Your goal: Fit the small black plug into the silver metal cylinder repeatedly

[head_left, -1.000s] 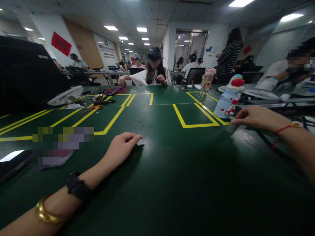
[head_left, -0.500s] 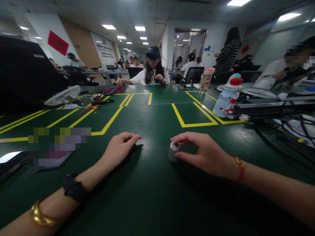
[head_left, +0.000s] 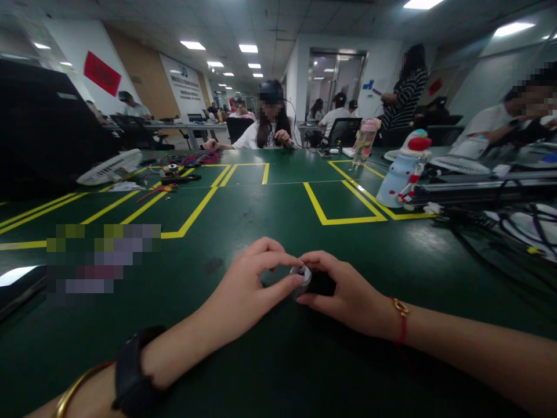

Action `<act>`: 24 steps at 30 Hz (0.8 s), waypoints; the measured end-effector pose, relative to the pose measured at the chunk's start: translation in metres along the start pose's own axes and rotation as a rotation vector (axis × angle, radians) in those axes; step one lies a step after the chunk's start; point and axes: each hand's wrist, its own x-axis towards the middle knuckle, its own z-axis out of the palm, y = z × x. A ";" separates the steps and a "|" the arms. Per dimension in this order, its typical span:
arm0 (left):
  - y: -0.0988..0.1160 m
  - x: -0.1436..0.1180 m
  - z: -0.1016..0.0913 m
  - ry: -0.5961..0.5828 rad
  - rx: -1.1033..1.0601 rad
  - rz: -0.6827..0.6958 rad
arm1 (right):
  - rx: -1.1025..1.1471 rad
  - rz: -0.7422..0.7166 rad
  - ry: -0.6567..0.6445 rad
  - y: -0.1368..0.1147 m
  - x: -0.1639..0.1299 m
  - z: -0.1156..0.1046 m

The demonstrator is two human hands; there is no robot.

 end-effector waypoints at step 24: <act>-0.030 -0.001 0.003 -0.065 0.046 -0.149 | -0.173 0.051 0.132 -0.004 0.003 -0.017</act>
